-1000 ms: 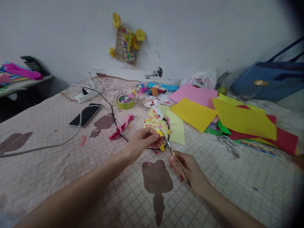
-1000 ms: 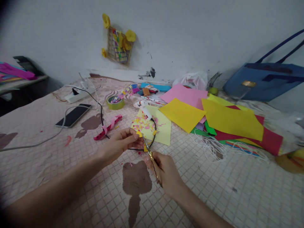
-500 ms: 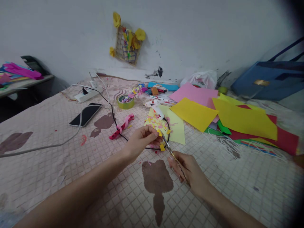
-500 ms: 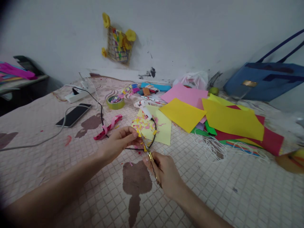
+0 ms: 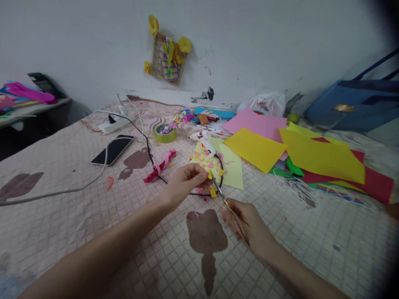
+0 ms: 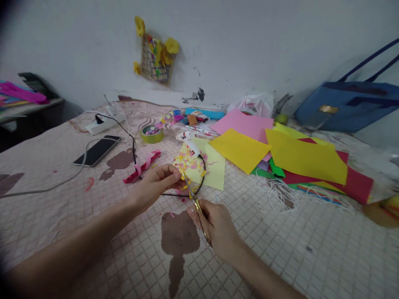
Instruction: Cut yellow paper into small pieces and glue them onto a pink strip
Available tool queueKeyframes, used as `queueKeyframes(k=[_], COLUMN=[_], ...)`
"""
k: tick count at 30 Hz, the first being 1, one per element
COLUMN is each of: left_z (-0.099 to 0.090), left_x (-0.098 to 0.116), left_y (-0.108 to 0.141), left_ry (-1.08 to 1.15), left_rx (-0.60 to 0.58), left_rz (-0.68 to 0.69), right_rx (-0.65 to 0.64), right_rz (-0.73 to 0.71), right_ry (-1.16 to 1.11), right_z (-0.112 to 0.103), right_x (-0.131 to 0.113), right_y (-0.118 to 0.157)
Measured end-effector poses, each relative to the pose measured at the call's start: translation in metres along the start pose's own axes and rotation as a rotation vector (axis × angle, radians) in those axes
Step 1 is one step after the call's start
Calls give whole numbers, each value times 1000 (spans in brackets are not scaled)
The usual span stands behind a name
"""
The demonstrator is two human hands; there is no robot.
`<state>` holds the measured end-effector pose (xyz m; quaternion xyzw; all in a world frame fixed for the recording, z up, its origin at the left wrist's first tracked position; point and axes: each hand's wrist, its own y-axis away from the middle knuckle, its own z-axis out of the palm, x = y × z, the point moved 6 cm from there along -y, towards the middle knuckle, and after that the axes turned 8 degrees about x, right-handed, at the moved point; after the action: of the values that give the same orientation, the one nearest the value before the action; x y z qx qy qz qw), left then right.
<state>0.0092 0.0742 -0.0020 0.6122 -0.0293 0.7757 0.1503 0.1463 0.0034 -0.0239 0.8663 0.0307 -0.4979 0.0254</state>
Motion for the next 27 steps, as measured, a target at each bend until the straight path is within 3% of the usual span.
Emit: queueKeyframes(k=[16, 27], left_z=[-2, 3], left_x=[5, -3], left_y=[-1, 3], left_ry=[-71, 35], left_rx=[-3, -2], left_rz=[45, -20], right_rx=[-24, 5], right_rz=[-28, -12], right_ry=[107, -16], right_z=[-3, 0], right_x=[-6, -2], right_y=[-1, 0])
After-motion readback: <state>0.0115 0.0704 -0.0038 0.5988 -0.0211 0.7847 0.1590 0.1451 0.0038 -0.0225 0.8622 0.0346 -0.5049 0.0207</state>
